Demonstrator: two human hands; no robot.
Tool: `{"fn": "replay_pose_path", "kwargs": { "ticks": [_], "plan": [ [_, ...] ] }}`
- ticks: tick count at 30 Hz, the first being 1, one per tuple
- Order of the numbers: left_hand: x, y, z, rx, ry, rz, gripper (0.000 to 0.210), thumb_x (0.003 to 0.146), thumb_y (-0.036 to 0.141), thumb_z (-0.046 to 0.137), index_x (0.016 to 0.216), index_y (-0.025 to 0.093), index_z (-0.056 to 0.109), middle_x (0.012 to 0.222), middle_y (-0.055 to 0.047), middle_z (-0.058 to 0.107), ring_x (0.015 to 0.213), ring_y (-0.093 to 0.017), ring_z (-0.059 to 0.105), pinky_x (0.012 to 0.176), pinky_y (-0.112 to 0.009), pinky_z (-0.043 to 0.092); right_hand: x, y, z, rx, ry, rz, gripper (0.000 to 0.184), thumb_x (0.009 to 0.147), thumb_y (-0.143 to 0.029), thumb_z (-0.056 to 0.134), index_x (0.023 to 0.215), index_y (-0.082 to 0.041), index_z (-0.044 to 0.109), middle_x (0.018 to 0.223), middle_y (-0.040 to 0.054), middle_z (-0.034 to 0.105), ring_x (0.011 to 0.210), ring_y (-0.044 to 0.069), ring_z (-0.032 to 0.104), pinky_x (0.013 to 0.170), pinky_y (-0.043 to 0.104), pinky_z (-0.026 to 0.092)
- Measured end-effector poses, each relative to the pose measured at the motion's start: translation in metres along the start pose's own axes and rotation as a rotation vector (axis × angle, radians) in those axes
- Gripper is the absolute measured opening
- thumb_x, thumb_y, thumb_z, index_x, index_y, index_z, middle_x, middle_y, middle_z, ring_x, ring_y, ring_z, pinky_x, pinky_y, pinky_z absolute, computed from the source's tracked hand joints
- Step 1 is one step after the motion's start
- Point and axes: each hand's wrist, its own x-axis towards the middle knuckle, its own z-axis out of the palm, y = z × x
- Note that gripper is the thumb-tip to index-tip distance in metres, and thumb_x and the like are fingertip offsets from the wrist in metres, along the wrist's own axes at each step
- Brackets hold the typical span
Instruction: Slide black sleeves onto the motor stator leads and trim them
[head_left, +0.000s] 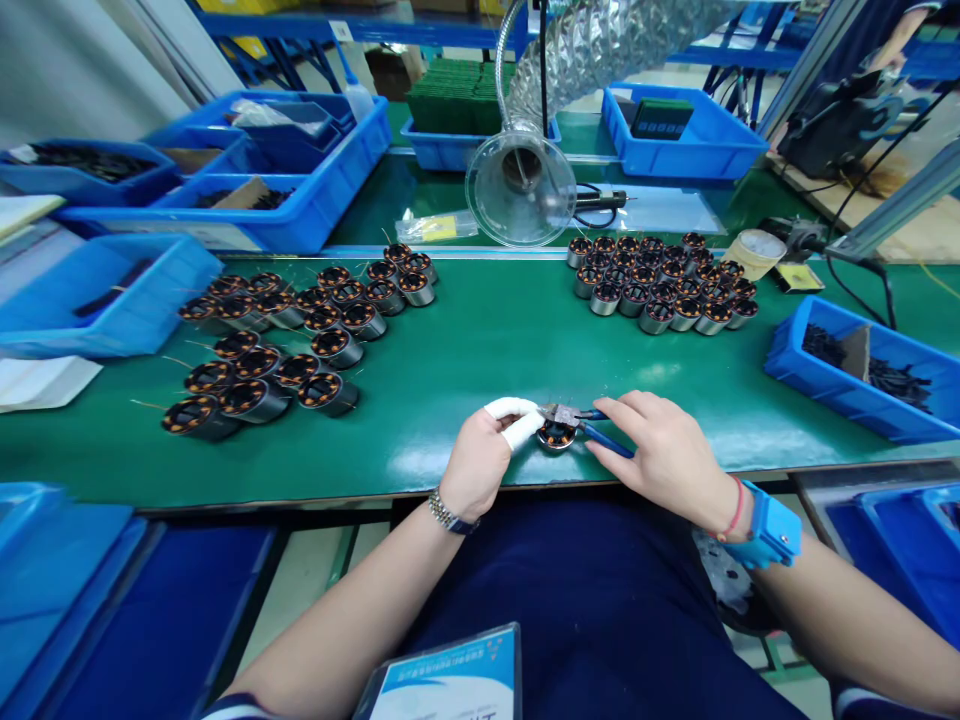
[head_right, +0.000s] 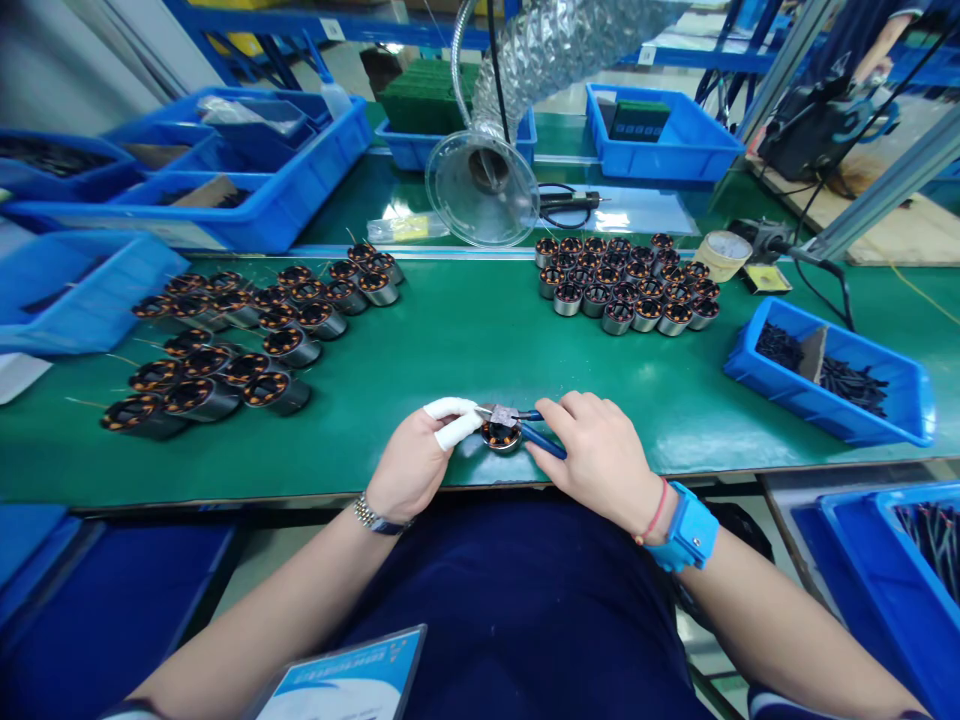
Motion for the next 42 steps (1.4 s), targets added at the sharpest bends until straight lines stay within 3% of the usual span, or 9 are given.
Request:
{"fn": "replay_pose_path", "kwargs": {
  "ticks": [18, 23, 25, 28, 32, 35, 37, 40, 42],
  "plan": [
    [0.001, 0.0, 0.002, 0.004, -0.005, -0.01, 0.005, 0.067, 0.019, 0.067, 0.071, 0.017, 0.064, 0.074, 0.001, 0.065, 0.071, -0.011, 0.056, 0.071, -0.023, 0.043, -0.002, -0.001, 0.003, 0.01, 0.007, -0.012, 0.035, 0.083, -0.04, 0.048, 0.106, -0.015, 0.056, 0.088, 0.008, 0.06, 0.081, 0.018, 0.055, 0.071, 0.029, 0.043],
    [-0.001, 0.0, 0.0, 0.038, 0.006, 0.007, 0.013, 0.067, 0.023, 0.068, 0.077, 0.017, 0.062, 0.08, -0.002, 0.064, 0.078, -0.014, 0.057, 0.076, -0.026, 0.043, -0.001, 0.004, 0.001, 0.081, 0.08, 0.011, 0.036, 0.085, -0.04, 0.045, 0.109, -0.015, 0.054, 0.086, 0.0071, 0.059, 0.079, 0.017, 0.054, 0.069, 0.028, 0.043],
    [-0.003, 0.0, -0.003, 0.109, -0.002, 0.01, 0.028, 0.064, 0.025, 0.07, 0.089, 0.018, 0.059, 0.089, -0.003, 0.062, 0.081, -0.015, 0.057, 0.077, -0.029, 0.044, 0.0, 0.015, 0.0, 0.061, 0.101, 0.072, 0.039, 0.084, -0.042, 0.046, 0.11, -0.015, 0.054, 0.089, 0.0073, 0.059, 0.081, 0.017, 0.054, 0.071, 0.028, 0.042],
    [-0.009, 0.001, -0.008, 0.408, -0.046, 0.035, 0.054, 0.055, 0.027, 0.076, 0.104, 0.02, 0.056, 0.088, -0.004, 0.059, 0.076, -0.016, 0.054, 0.075, -0.031, 0.043, 0.0, 0.042, 0.004, -0.084, 0.052, 0.156, 0.041, 0.081, -0.045, 0.049, 0.108, -0.015, 0.056, 0.09, 0.0089, 0.059, 0.083, 0.02, 0.053, 0.069, 0.03, 0.04],
    [-0.008, -0.003, -0.006, 0.725, -0.111, 0.131, 0.057, 0.052, 0.032, 0.077, 0.106, 0.023, 0.06, 0.077, -0.002, 0.057, 0.07, -0.018, 0.052, 0.07, -0.032, 0.042, -0.004, 0.072, 0.014, -0.179, 0.005, 0.202, 0.04, 0.08, -0.045, 0.051, 0.106, -0.015, 0.057, 0.09, 0.011, 0.059, 0.086, 0.022, 0.051, 0.07, 0.032, 0.037],
    [0.011, -0.004, -0.003, 0.758, -0.124, 0.14, 0.052, 0.052, 0.034, 0.077, 0.101, 0.022, 0.062, 0.07, 0.0, 0.057, 0.064, -0.018, 0.052, 0.065, -0.031, 0.042, -0.009, 0.078, 0.022, -0.163, 0.071, 0.197, 0.042, 0.08, -0.044, 0.051, 0.11, -0.015, 0.055, 0.101, 0.013, 0.058, 0.098, 0.025, 0.048, 0.079, 0.037, 0.037],
    [0.038, 0.0, -0.001, 0.726, -0.101, 0.112, 0.053, 0.051, 0.035, 0.077, 0.099, 0.02, 0.062, 0.062, 0.002, 0.056, 0.057, -0.016, 0.051, 0.062, -0.03, 0.043, -0.014, 0.077, 0.026, -0.158, 0.116, 0.199, 0.042, 0.081, -0.042, 0.05, 0.113, -0.015, 0.054, 0.111, 0.014, 0.055, 0.108, 0.028, 0.044, 0.087, 0.042, 0.035],
    [0.099, 0.011, 0.003, 0.637, 0.029, 0.075, 0.057, 0.047, 0.031, 0.08, 0.098, 0.016, 0.062, 0.054, 0.004, 0.056, 0.052, -0.015, 0.052, 0.063, -0.031, 0.043, -0.025, 0.073, 0.033, -0.142, 0.174, 0.222, 0.04, 0.083, -0.038, 0.048, 0.115, -0.015, 0.053, 0.12, 0.0143, 0.051, 0.117, 0.03, 0.039, 0.092, 0.047, 0.033],
    [0.145, 0.018, 0.009, 0.625, 0.094, 0.108, 0.059, 0.046, 0.026, 0.08, 0.1, 0.014, 0.06, 0.067, -0.001, 0.063, 0.063, -0.017, 0.058, 0.07, -0.032, 0.044, -0.031, 0.073, 0.038, -0.111, 0.215, 0.229, 0.038, 0.084, -0.037, 0.046, 0.115, -0.015, 0.053, 0.122, 0.0145, 0.05, 0.119, 0.03, 0.039, 0.091, 0.047, 0.035]
  ]
}}
